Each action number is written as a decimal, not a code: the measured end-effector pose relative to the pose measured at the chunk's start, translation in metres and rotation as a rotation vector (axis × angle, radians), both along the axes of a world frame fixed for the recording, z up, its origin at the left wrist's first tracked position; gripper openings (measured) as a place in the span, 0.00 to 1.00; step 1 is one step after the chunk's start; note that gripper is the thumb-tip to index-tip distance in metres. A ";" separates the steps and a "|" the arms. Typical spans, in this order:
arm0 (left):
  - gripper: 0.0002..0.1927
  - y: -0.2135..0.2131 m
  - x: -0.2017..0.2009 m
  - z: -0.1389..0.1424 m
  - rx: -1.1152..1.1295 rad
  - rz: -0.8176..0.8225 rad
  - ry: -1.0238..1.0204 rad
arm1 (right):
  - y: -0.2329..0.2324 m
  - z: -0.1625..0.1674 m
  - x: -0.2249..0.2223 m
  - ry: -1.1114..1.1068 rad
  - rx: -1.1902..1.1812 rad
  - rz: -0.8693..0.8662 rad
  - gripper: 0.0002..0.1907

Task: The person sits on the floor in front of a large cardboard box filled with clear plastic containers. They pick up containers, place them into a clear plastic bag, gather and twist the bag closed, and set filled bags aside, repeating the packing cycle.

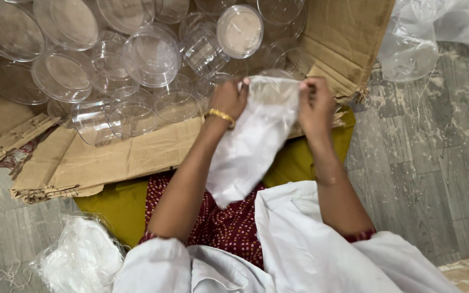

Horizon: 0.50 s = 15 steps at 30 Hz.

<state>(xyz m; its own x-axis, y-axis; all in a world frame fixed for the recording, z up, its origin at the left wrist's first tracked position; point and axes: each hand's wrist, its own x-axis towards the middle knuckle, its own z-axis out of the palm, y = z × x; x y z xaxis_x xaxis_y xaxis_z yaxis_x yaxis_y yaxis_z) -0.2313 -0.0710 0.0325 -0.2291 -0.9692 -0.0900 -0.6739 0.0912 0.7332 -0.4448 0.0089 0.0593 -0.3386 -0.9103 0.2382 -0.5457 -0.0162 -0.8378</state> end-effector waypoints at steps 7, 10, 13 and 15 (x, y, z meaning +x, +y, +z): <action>0.23 0.068 0.002 0.046 0.024 -0.176 0.332 | 0.093 0.028 0.013 -0.124 -0.174 -0.082 0.06; 0.16 0.079 0.003 0.064 0.111 -0.196 0.473 | 0.105 0.026 0.011 -0.141 -0.207 -0.070 0.06; 0.11 0.086 0.000 0.071 0.162 -0.157 0.539 | 0.106 0.019 0.006 -0.229 -0.080 -0.084 0.04; 0.09 0.088 -0.002 0.069 0.191 -0.115 0.641 | 0.103 0.013 0.001 -0.278 0.008 -0.078 0.04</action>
<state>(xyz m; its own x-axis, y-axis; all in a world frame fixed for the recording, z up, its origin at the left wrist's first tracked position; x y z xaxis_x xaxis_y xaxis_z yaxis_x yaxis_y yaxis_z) -0.2334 0.0172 0.1016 -0.3953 -0.9159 -0.0694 -0.0947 -0.0345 0.9949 -0.4438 0.1118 0.0726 -0.4590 -0.8803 0.1197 -0.2943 0.0236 -0.9554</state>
